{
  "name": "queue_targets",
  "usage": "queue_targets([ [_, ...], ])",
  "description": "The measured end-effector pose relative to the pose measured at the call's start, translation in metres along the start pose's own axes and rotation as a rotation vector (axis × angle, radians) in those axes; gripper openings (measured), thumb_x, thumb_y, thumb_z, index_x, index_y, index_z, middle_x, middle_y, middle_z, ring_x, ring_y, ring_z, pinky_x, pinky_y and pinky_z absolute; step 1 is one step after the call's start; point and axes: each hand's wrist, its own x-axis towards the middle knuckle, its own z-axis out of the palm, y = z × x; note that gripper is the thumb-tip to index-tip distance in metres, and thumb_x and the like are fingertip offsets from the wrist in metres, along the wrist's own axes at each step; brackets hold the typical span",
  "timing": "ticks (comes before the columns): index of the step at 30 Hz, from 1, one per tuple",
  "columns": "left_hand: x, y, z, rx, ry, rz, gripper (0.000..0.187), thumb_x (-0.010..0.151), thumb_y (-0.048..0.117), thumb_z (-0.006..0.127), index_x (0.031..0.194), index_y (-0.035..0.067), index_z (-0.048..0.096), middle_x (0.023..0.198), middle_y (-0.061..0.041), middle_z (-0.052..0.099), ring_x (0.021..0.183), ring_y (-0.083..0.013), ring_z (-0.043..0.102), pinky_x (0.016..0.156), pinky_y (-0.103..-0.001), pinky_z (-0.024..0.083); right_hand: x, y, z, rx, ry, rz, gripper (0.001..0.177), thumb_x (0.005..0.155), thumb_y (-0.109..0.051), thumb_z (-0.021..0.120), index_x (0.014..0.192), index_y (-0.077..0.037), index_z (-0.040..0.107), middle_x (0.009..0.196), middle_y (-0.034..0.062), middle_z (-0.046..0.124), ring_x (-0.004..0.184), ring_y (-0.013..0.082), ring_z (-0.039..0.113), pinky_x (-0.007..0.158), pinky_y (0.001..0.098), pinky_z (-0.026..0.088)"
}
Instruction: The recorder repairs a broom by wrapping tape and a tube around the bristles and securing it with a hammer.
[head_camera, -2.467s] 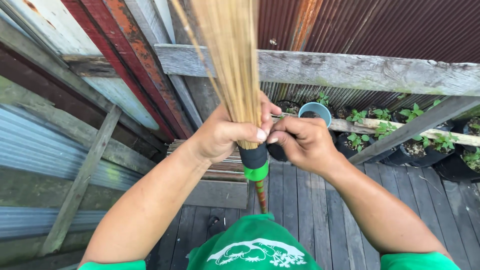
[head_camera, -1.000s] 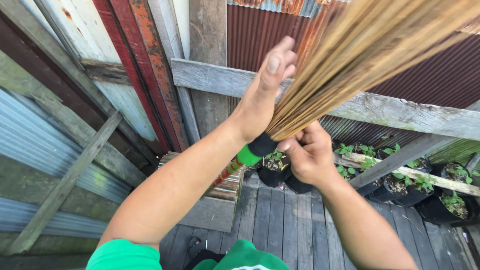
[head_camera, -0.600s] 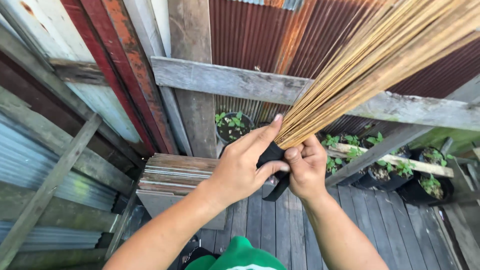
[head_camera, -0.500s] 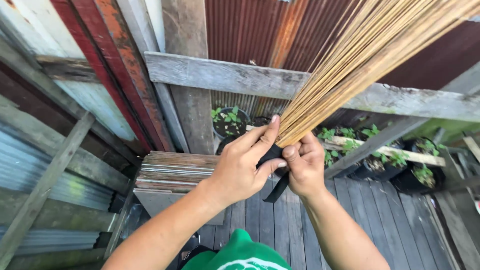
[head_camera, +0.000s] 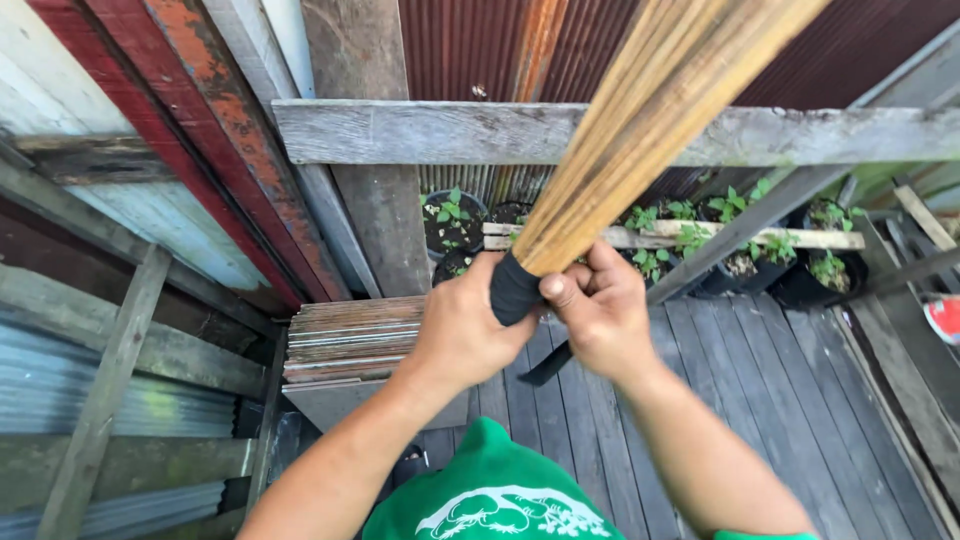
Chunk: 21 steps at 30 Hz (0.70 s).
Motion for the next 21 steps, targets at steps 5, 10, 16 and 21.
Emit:
queue_targets([
  [5, -0.010, -0.002, -0.043, -0.032, -0.087, -0.076, 0.048, 0.070, 0.024, 0.085, 0.111, 0.008, 0.066, 0.085, -0.016, 0.075, 0.082, -0.0311, 0.076, 0.071, -0.041, 0.059, -0.015, -0.012, -0.013, -0.502, -0.161, 0.019, 0.017, 0.099, -0.013, 0.068, 0.110, -0.001, 0.062, 0.081, -0.0031, 0.063, 0.071, 0.0035, 0.054, 0.063, 0.0241, 0.047],
  [10, -0.026, -0.009, -0.072, -0.152, -0.219, -0.114, 0.047, 0.070, 0.019, 0.085, 0.109, 0.005, 0.066, 0.084, -0.011, 0.077, 0.078, -0.0156, 0.075, 0.073, -0.033, 0.058, -0.032, -0.024, -0.003, -0.731, -0.232, 0.026, 0.013, 0.097, -0.013, 0.070, 0.088, -0.004, 0.065, 0.066, -0.0034, 0.059, 0.063, 0.0050, 0.050, 0.055, 0.0252, 0.046],
  [16, -0.043, -0.023, -0.087, -0.568, -0.394, -0.110, 0.053, 0.073, 0.012, 0.083, 0.120, -0.001, 0.063, 0.107, -0.005, 0.071, 0.096, -0.0076, 0.063, 0.087, -0.029, 0.056, -0.041, 0.005, -0.003, -0.636, -0.237, 0.025, 0.012, 0.098, -0.012, 0.066, 0.090, -0.004, 0.067, 0.074, -0.0038, 0.065, 0.070, 0.0044, 0.055, 0.062, 0.0240, 0.048],
  [21, -0.052, -0.047, -0.088, -0.722, -0.635, -0.141, 0.047, 0.077, 0.010, 0.084, 0.117, -0.001, 0.063, 0.097, -0.003, 0.066, 0.085, -0.0087, 0.061, 0.078, -0.026, 0.053, -0.052, 0.050, -0.011, -0.516, -0.157, 0.075, 0.020, 0.103, -0.018, 0.070, 0.094, 0.000, 0.069, 0.086, 0.0003, 0.068, 0.083, 0.0071, 0.058, 0.074, 0.0263, 0.051],
])
